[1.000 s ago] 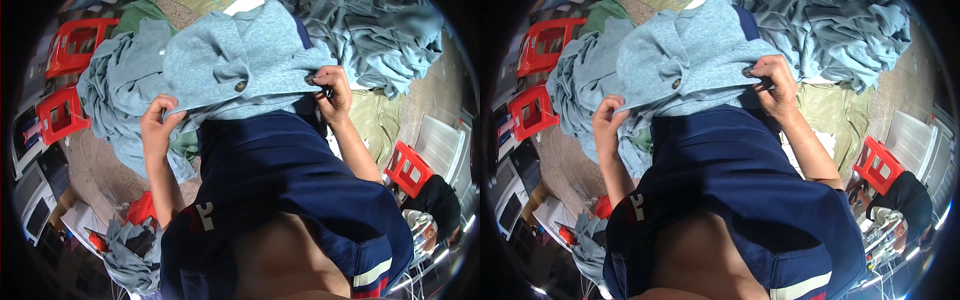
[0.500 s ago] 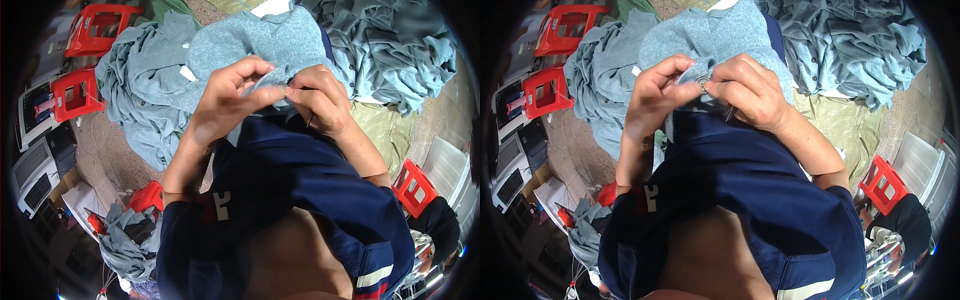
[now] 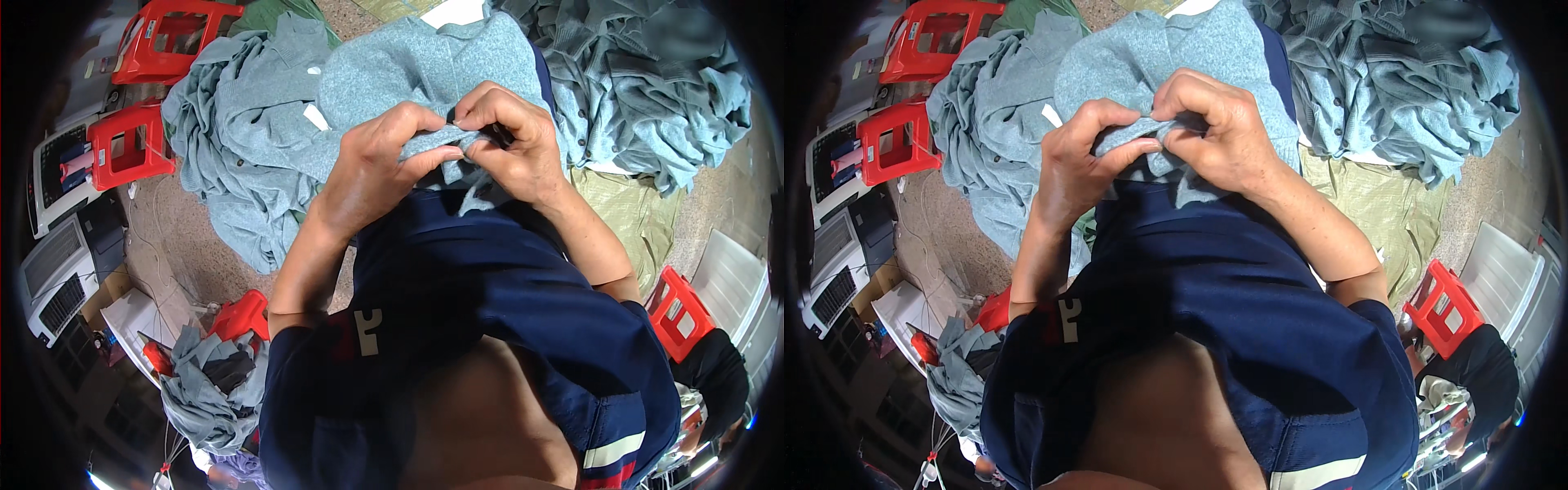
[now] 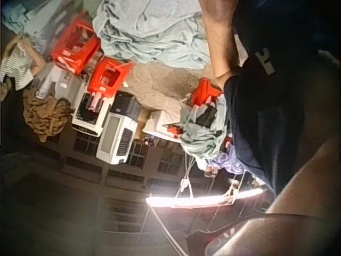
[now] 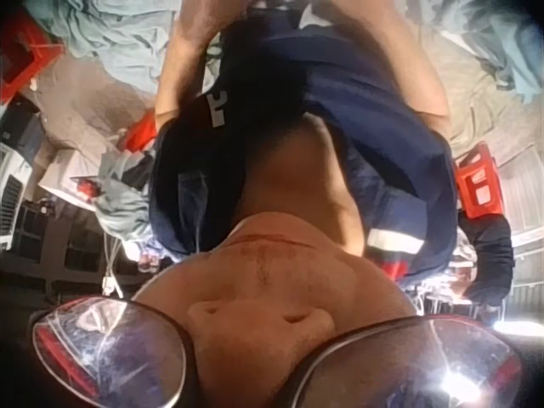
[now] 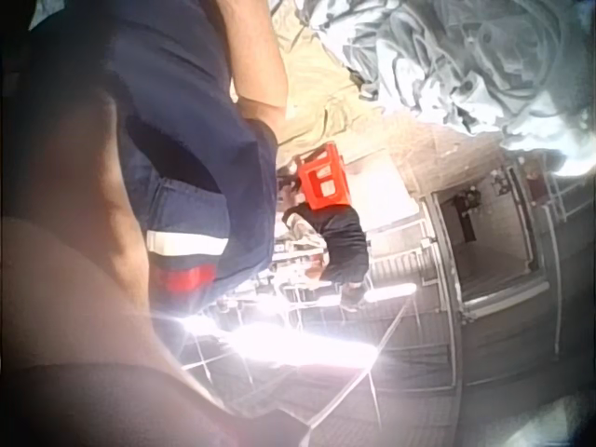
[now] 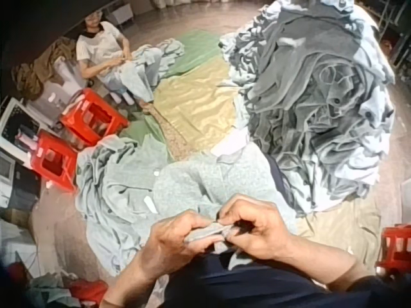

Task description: Inspecting and buttoning light blue polo shirts in a textile manufacturing setting.

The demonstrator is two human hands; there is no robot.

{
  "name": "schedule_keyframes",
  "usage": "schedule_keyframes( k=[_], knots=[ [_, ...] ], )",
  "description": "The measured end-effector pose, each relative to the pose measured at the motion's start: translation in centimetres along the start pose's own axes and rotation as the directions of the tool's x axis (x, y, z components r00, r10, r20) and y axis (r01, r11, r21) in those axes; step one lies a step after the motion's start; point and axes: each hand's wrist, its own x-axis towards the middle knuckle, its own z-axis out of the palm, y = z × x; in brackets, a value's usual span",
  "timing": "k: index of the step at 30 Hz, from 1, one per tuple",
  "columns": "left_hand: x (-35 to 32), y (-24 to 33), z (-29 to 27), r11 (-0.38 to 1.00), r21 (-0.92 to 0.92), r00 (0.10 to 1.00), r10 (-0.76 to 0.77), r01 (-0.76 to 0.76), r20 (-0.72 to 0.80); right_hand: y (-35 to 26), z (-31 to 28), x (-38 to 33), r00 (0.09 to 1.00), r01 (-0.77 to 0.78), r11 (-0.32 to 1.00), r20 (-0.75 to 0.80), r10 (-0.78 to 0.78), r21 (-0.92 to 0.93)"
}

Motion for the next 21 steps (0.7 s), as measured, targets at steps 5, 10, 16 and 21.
schedule_keyframes(
  k=[5,10,16,21],
  knots=[
    [0.9,-1.3,0.2,0.983,0.076,0.982,0.157,-0.166,0.107,1.3,0.5,-0.7,0.996,-0.046,0.975,-0.059,0.06,0.216],
    [0.9,-1.8,0.6,0.951,0.211,0.967,0.194,-0.227,0.166,1.8,0.6,-0.9,0.991,-0.035,0.946,-0.112,0.075,0.321],
    [1.0,-1.1,2.1,0.923,0.25,0.953,0.303,-0.292,-0.009,1.7,0.6,-0.9,0.975,-0.043,0.92,-0.186,0.124,0.39],
    [0.5,-1.0,2.7,0.938,0.264,0.966,0.25,-0.223,-0.072,1.2,-0.1,-0.2,0.962,0.165,0.984,-0.211,-0.175,-0.061]
  ],
)
